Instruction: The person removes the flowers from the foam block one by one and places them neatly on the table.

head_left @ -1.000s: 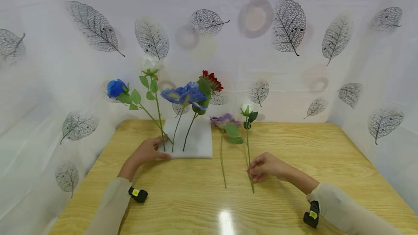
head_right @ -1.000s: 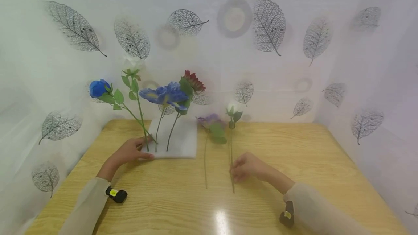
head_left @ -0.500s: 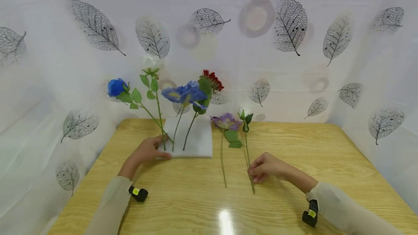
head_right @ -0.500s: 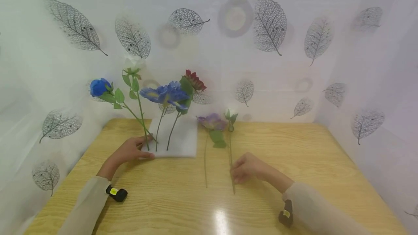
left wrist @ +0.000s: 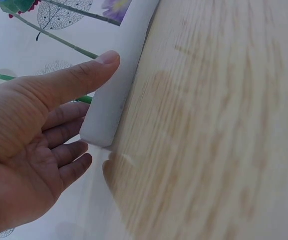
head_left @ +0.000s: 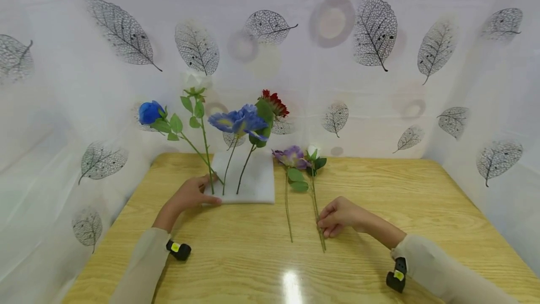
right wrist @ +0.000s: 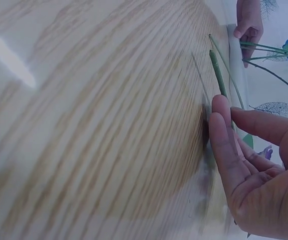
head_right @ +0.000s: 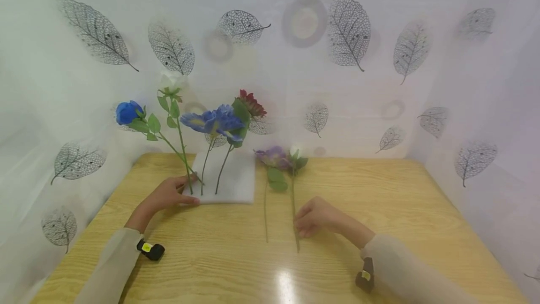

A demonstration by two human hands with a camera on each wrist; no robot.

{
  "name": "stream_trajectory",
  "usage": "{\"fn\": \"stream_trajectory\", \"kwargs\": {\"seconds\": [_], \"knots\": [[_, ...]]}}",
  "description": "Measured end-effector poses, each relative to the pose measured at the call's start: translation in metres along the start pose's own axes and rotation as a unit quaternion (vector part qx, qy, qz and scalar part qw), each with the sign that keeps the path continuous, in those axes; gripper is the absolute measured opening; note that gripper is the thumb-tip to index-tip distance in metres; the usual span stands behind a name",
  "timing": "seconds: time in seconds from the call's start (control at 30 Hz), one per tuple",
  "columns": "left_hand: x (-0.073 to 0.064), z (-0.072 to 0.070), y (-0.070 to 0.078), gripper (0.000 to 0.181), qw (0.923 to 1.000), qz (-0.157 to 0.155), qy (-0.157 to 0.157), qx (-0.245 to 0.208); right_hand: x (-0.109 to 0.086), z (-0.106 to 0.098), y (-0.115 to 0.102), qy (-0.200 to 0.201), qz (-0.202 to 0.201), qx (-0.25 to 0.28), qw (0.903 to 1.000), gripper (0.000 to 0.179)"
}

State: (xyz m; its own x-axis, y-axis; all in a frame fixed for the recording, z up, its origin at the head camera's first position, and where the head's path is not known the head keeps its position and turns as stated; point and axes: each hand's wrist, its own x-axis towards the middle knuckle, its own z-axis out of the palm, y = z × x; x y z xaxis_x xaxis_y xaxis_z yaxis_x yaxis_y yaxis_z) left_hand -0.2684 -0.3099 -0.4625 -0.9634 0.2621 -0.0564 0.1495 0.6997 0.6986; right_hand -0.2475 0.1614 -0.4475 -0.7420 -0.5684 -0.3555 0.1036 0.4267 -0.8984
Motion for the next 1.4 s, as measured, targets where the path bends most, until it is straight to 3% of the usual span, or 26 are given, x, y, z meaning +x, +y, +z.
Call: {"fn": "stream_trajectory", "kwargs": {"seconds": [0.53,1.4], "knots": [[0.001,0.0,-0.001,0.089,1.0,0.005,0.001,0.006,0.007,0.009,-0.008,0.014,0.015,-0.022,0.9996,0.017],[0.001,-0.001,-0.001,0.089,1.0,0.002,0.002,0.0,0.011,0.008,-0.01,-0.002,0.022,-0.043,0.9988,0.013]]}}
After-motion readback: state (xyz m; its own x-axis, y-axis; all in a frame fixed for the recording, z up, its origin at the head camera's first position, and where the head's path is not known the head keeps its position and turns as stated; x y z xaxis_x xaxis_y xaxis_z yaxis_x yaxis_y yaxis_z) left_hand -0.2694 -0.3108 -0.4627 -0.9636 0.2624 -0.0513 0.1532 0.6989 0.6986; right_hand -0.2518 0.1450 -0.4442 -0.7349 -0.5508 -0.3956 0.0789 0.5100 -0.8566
